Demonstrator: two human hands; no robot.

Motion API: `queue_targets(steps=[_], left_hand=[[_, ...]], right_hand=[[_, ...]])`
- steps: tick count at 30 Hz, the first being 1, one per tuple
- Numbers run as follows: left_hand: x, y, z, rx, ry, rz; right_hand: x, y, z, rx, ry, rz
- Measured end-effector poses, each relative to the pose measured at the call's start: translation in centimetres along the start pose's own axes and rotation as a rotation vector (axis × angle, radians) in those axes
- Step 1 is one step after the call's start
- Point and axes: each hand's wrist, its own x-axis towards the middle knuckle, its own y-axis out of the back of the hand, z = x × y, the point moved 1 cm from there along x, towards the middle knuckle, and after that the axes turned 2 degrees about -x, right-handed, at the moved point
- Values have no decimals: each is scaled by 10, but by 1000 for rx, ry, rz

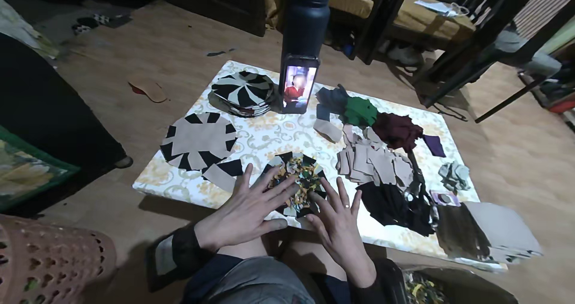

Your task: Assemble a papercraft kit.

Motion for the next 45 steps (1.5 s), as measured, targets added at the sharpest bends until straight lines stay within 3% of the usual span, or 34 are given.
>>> queue_targets(steps=[14,21,26,33,39,45], left_hand=[[-9,-6,-5,79,50,81],[-22,-10,-18,-79,-27,295],[-19,-15,-15,-6,-15,240],[-19,-14,-15,-22,25,299],[-12,-14,-10,46,70,181],[-16,-10,-14,-12,41,283]], right_hand=[[-1,-1,-12,33,35,41],[14,-11,-17,-4,27,44],[17,-19,-24,54,86,-39],[14,-13,-17,57,34,54],[10,-13,-15,45,74,-16],[5,1,-9,80,46,67]])
